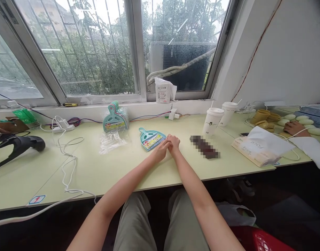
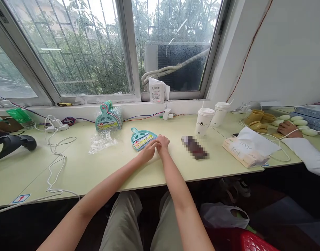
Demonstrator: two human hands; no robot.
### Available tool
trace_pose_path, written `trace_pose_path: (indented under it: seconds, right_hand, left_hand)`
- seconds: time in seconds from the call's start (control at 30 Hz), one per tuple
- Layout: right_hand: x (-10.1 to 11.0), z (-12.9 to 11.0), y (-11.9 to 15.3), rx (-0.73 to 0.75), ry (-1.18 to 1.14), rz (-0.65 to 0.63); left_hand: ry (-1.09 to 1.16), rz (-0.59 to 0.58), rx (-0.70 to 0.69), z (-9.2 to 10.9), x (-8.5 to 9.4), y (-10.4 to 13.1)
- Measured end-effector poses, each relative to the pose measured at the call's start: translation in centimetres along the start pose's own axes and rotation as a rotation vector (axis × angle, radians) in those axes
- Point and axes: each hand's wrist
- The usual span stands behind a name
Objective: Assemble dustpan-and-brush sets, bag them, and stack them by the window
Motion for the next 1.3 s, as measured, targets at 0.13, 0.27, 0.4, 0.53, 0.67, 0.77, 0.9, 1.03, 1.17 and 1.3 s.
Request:
trace_pose_path:
  seconds: [0.13,0.27,0.4,0.53,0.67,0.77,0.9,1.03,1.17,1.3]
  right_hand:
    - [-0.1,0.7,-0.5,-0.044,-0.133,-0.059]
    - [-0.7,1.3,-0.4,-0.007,-0.215,-0.039]
    - [-1.4,1.6,0.0,0.049,-0.21,0.03]
    - [-1.4,1.4,0.1,0.04,-0.176,0.031]
    - [-1.1,0.9,0.4,0.075,-0.124,0.031]
    - [-1.1,0.8,0.6,0.082,-0.116,0.051]
    - [-1.3,1.3,0.4,0.075,-0.183,0.052]
    - [-1.3,1.2,0.3,0.072,-0.14,0.044]
    - [-1.3,0.7,0.5,0.119,-0.096,0.066]
    - [-1.5,0.8,0.5,0.124,-0.161,0.043]
  left_hand:
    - [-0.007,0.016,0.071,0.2,-0.5,0.0]
    - [-0.033,-0.038,0.114,-0.7,-0.3,0.6]
    - [-0.112,-0.116,0.117,-1.0,0.2,0.7]
    - [-0.259,-0.143,0.233,0.1,0.8,0.2]
    - [-0.369,-0.105,0.309,0.7,1.0,0.0]
    - [-0.382,-0.122,0.282,0.9,0.9,0.1]
    - [-0.333,-0.193,0.305,1.4,0.6,0.2]
    - [-0.309,-0.158,0.358,1.7,1.2,-0.2]
    - [-0.315,-0.085,0.303,1.4,1.7,-0.2]
    - [-0.289,-0.162,0.222,0.9,1.2,0.2]
Point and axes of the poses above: each hand's wrist, its own y-axis away from the middle knuckle, its own x-axis out of the back of the hand, z = x × y, and after that the axes turned 9 degrees about y, right-handed
